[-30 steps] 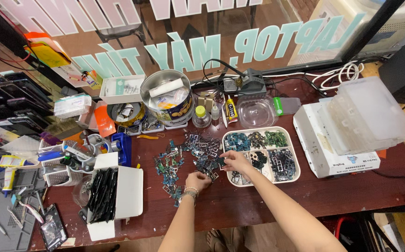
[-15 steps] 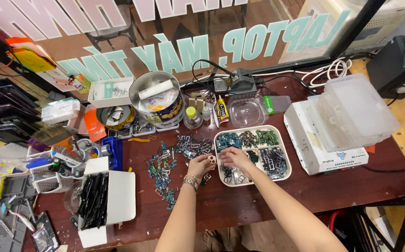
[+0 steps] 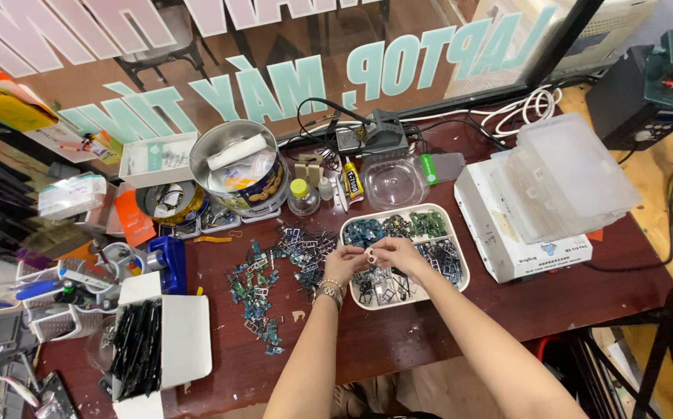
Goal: The person sorts small electronic components from a pile on a workbench into a compartmentalized tray. They pick up individual pieces, separate them, and place them into different sections of the tray. The workbench is cluttered with tools, containers, and other electronic parts.
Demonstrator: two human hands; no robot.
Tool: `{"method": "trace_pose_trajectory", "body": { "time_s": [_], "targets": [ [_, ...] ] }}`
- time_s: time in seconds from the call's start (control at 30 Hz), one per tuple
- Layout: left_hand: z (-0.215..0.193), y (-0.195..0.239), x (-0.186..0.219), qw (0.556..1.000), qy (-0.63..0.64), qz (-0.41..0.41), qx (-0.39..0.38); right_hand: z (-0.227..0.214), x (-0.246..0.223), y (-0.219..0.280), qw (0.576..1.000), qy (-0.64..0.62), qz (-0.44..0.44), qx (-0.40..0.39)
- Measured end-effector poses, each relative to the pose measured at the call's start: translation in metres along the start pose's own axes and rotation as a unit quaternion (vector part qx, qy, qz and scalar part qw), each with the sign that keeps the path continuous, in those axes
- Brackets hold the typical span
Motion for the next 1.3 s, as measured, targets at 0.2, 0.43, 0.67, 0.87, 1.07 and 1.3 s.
{"method": "trace_pose_trajectory", "body": {
  "time_s": [0.2,0.43,0.67,0.87,1.07,1.3],
  "targets": [
    [0.039,-0.019,-0.038,0.991,-0.131,0.012,-0.026,-0.077,0.024,0.008,0.985,0.079,-0.009,0.154],
    [0.059,0.001,-0.034,0.914,-0.405,0.021,0.000,-0.087,0.016,0.028,0.955,0.211,-0.014,0.206],
    [0.073,0.013,-0.035,0.839,-0.540,0.022,-0.056,-0.052,-0.013,0.060,0.887,0.421,-0.012,0.186],
    [0.074,0.011,-0.034,0.847,-0.529,0.018,-0.044,-0.052,-0.026,0.064,0.881,0.425,-0.047,0.204],
    [0.051,0.025,-0.001,0.893,-0.428,0.120,0.076,-0.030,-0.038,0.039,0.919,0.343,-0.112,0.160],
    [-0.032,0.044,0.029,0.940,-0.278,0.105,0.168,0.031,-0.050,0.014,0.941,0.299,-0.136,0.083]
  ]
}}
Point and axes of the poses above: each hand's wrist, its own y-axis away from the middle knuckle, its own z-axis out of the palm, x = y × z, the point moved 6 cm from there along -y, towards the middle knuckle, and after that the axes turned 7 degrees about y, right-handed, at the moved point
